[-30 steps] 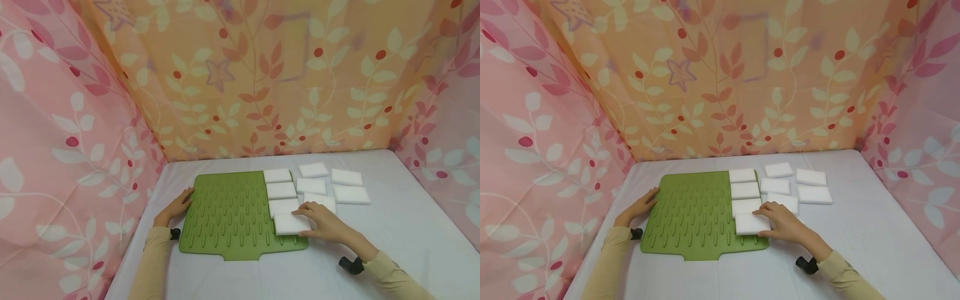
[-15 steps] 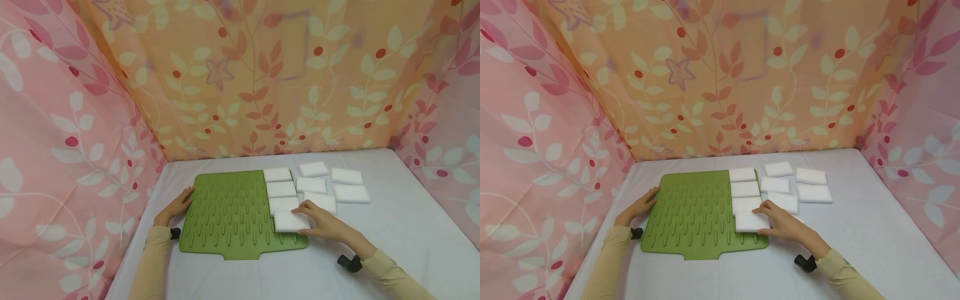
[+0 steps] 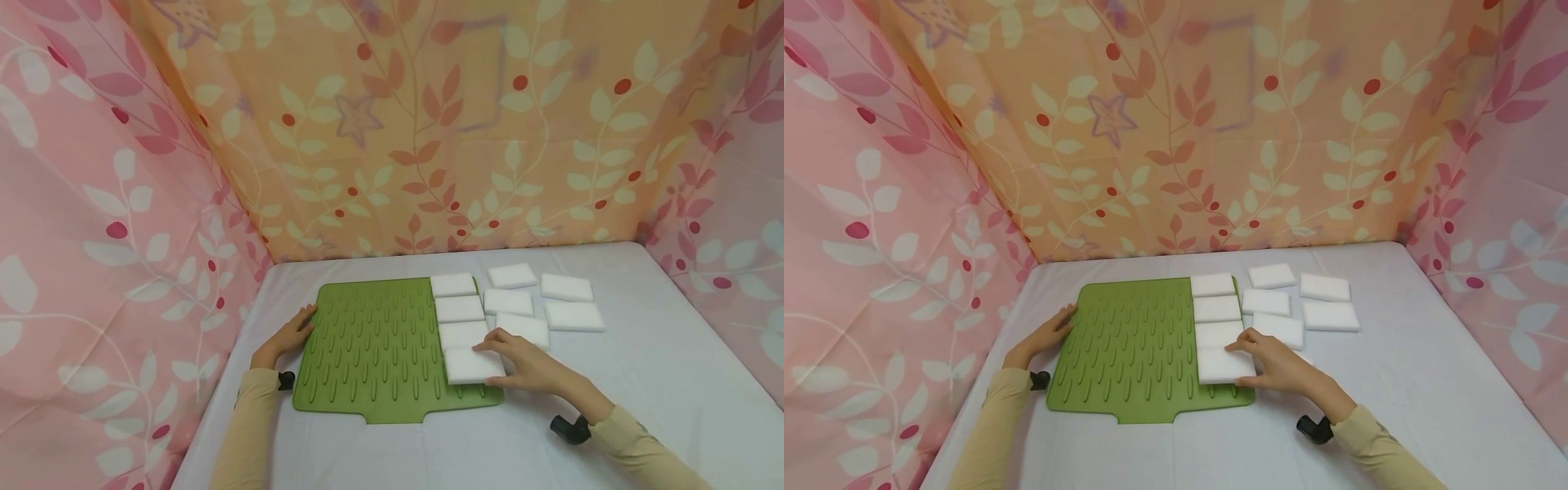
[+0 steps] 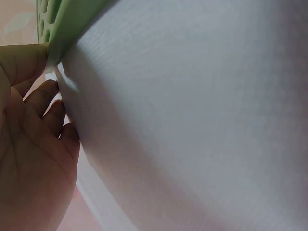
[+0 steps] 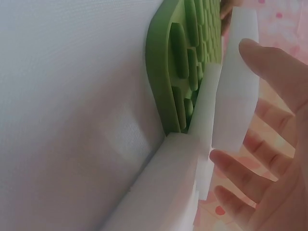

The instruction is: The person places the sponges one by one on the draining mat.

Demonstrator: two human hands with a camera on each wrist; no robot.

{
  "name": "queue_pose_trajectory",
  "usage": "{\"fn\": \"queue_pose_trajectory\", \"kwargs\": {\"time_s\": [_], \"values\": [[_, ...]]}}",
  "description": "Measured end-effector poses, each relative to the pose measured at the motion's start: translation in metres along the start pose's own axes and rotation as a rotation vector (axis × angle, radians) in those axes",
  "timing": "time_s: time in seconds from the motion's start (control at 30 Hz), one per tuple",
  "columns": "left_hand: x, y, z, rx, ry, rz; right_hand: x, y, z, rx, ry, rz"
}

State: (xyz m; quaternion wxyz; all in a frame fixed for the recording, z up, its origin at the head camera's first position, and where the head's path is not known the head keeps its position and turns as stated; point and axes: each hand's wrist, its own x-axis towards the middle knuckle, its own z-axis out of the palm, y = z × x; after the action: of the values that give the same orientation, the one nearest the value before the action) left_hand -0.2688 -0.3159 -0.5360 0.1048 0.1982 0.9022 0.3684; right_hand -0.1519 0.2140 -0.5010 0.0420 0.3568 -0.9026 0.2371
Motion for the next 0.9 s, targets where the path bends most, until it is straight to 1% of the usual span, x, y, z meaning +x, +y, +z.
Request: {"fn": "queue_pose_trajectory", "kwargs": {"time_s": [0.03,0.07,0.1,0.17,0.27,0.3,0.33,0.43,0.57,0.7,0.9], "values": [[0.0,-0.002,0.0,-0.018,-0.001,0.022,0.0,0.0,0.0,-0.009,-0.003,-0.002],[0.002,-0.015,0.001,-0.03,-0.006,0.073,0.0,-0.001,0.0,-0.012,-0.003,-0.004],[0.002,-0.017,0.001,-0.042,-0.011,0.088,0.0,-0.001,0.0,-0.015,-0.002,-0.006],[0.002,-0.018,0.001,-0.047,-0.015,0.096,-0.001,-0.002,0.0,-0.035,0.004,-0.016],[0.002,-0.012,0.001,-0.028,-0.008,0.054,-0.002,-0.002,0.001,-0.062,0.025,-0.039],[-0.001,0.001,0.0,-0.019,-0.003,0.004,-0.002,-0.002,0.001,-0.072,0.032,-0.047],[-0.001,0.004,0.0,0.001,0.0,-0.019,-0.002,-0.002,0.002,-0.082,0.037,-0.053],[-0.001,0.011,0.0,0.069,0.0,-0.059,-0.002,-0.002,0.003,-0.089,0.046,-0.059],[0.0,0.013,0.0,0.101,-0.002,-0.078,-0.002,0.0,0.007,-0.087,0.037,-0.054],[0.0,0.01,0.0,0.094,-0.004,-0.089,-0.002,0.0,0.013,-0.093,0.028,-0.056],[0.001,0.008,0.001,0.088,-0.011,-0.097,-0.002,0.0,0.018,-0.092,0.04,-0.045]]}}
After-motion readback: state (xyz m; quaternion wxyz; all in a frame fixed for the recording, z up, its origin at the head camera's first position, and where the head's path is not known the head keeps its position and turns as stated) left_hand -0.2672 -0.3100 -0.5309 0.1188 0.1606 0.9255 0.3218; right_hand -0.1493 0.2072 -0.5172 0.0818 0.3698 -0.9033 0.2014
